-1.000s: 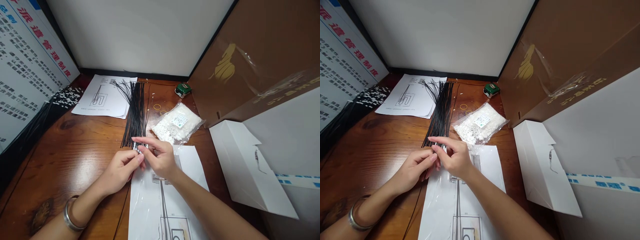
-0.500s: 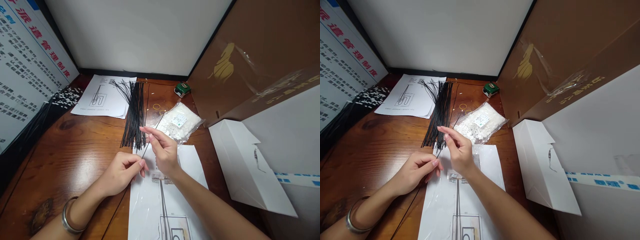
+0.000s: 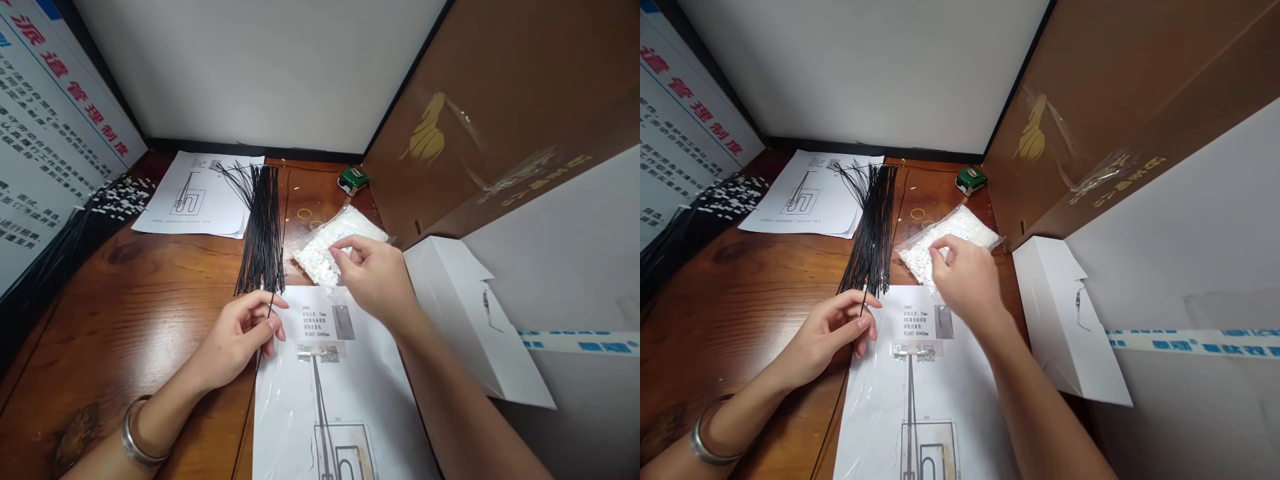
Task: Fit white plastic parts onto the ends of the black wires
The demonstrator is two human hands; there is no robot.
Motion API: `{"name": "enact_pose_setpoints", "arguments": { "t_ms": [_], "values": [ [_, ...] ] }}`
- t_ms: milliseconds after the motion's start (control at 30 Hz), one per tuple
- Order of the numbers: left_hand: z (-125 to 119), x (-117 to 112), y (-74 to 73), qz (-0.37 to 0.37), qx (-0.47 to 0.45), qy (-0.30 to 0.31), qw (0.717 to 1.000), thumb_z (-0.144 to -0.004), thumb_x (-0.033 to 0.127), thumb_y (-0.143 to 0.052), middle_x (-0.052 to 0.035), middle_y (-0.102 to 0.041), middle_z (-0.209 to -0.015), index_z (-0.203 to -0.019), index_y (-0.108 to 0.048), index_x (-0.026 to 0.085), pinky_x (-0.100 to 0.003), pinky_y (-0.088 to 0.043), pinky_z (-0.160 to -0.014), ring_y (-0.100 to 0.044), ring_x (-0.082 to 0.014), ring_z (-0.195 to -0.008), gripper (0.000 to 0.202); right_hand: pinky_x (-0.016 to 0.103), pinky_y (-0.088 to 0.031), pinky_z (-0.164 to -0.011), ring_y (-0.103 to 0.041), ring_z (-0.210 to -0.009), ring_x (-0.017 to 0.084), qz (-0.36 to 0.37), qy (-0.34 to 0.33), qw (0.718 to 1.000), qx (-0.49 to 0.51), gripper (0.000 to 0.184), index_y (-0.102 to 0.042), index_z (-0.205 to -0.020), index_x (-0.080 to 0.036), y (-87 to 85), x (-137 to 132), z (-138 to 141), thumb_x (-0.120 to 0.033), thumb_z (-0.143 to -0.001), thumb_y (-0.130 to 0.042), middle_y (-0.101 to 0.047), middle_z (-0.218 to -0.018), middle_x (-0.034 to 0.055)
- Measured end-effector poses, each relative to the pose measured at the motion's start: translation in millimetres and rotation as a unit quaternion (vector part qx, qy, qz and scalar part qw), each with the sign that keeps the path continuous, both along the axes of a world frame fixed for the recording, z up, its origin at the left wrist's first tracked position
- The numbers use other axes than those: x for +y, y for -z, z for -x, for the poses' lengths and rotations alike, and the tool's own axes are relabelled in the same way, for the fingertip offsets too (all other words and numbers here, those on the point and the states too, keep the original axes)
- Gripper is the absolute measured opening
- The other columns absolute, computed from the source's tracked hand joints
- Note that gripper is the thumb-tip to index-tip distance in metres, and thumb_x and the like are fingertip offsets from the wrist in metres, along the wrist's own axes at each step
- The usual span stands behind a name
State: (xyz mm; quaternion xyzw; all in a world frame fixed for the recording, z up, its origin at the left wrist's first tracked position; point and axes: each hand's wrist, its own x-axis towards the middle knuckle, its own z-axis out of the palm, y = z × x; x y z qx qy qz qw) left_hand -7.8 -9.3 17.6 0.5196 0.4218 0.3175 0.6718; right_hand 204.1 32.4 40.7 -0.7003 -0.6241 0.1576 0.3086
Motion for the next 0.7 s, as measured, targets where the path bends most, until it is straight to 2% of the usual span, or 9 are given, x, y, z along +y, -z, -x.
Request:
{"name": "enact_pose_setpoints", "arguments": {
  "t_ms": [100, 167, 233, 300, 400, 467, 567, 700],
  "values": [
    [0, 0, 0.9, -0.001, 0.004, -0.009, 1.000, -0.087, 0.048, -0.057, 0.0009, -0.057, -0.060, -0.071, -0.054, 0.015, -0.023, -0.044, -0.051, -0.052, -0.0097, -0.050, 0.037, 0.029, -0.035, -0.053, -0.055, -0.055, 0.019, 0.125, -0.020, 0.983, -0.135, 0.023, -0.077, -0.084, -0.023, -5.3, 5, -20, -0.018, -0.079, -0.055, -0.062, -0.056, 0.0019],
    [-1, 0, 2.1, 0.000, 0.012, -0.017, 1.000, -0.088, 0.053, -0.052, 0.0010, -0.053, -0.054, -0.060, -0.050, 0.016, -0.022, -0.043, -0.048, -0.050, -0.0092, -0.047, 0.047, 0.030, -0.038, -0.057, -0.062, -0.067, 0.023, 0.143, -0.027, 0.971, -0.189, 0.029, -0.077, -0.097, -0.024, -2.1, 6, -23, -0.019, -0.082, -0.053, -0.071, -0.071, 0.0065],
    [-2, 1, 3.5, 0.003, 0.014, -0.023, 1.000, -0.088, 0.054, -0.052, 0.0012, -0.053, -0.053, -0.061, -0.053, 0.015, -0.022, -0.042, -0.047, -0.049, -0.0088, -0.046, 0.047, 0.032, -0.040, -0.061, -0.066, -0.079, 0.026, 0.143, -0.032, 0.963, -0.228, 0.033, -0.075, -0.108, -0.024, 2.2, 6, -20, -0.021, -0.084, -0.052, -0.075, -0.085, 0.0102],
    [-3, 1, 4.6, 0.005, 0.008, -0.026, 1.000, -0.087, 0.051, -0.055, 0.0019, -0.055, -0.055, -0.075, -0.059, 0.014, -0.021, -0.042, -0.046, -0.049, -0.0086, -0.045, 0.040, 0.033, -0.040, -0.063, -0.067, -0.085, 0.029, 0.152, -0.038, 0.957, -0.245, 0.035, -0.073, -0.114, -0.025, 4.6, 7, -16, -0.024, -0.086, -0.052, -0.076, -0.093, 0.0117],
    [-2, 1, 5.1, 0.009, -0.014, -0.025, 1.000, -0.088, 0.047, -0.056, 0.0032, -0.057, -0.059, -0.103, -0.058, 0.014, -0.020, -0.039, -0.041, -0.047, -0.0078, -0.042, 0.036, 0.033, -0.041, -0.063, -0.068, -0.086, 0.029, 0.166, -0.044, 0.953, -0.250, 0.034, -0.073, -0.114, -0.025, 5.0, 8, -11, -0.025, -0.087, -0.053, -0.076, -0.094, 0.0113],
    [-2, 1, 4.3, 0.011, -0.023, -0.024, 0.999, -0.088, 0.045, -0.057, 0.0027, -0.058, -0.063, -0.109, -0.056, 0.015, -0.019, -0.038, -0.039, -0.046, -0.0070, -0.041, 0.036, 0.033, -0.041, -0.062, -0.068, -0.085, 0.029, 0.153, -0.046, 0.955, -0.251, 0.031, -0.075, -0.109, -0.025, 5.8, 9, -10, -0.024, -0.086, -0.053, -0.076, -0.093, 0.0107],
    [-3, 2, 2.0, 0.013, -0.010, -0.030, 0.999, -0.087, 0.046, -0.058, 0.0021, -0.058, -0.065, -0.097, -0.059, 0.015, -0.019, -0.038, -0.039, -0.047, -0.0066, -0.042, 0.032, 0.032, -0.040, -0.059, -0.067, -0.079, 0.027, 0.121, -0.049, 0.960, -0.248, 0.027, -0.077, -0.099, -0.024, 10.0, 10, -10, -0.022, -0.085, -0.053, -0.075, -0.086, 0.0093],
    [-5, 2, 0.6, 0.014, 0.006, -0.038, 0.999, -0.086, 0.052, -0.056, 0.0022, -0.056, -0.060, -0.076, -0.057, 0.014, -0.019, -0.039, -0.040, -0.048, -0.0067, -0.043, 0.039, 0.031, -0.035, -0.056, -0.064, -0.071, 0.023, 0.096, -0.050, 0.964, -0.245, 0.026, -0.077, -0.092, -0.024, 15.7, 11, -10, -0.020, -0.082, -0.053, -0.074, -0.081, 0.0072]
  ]
}}
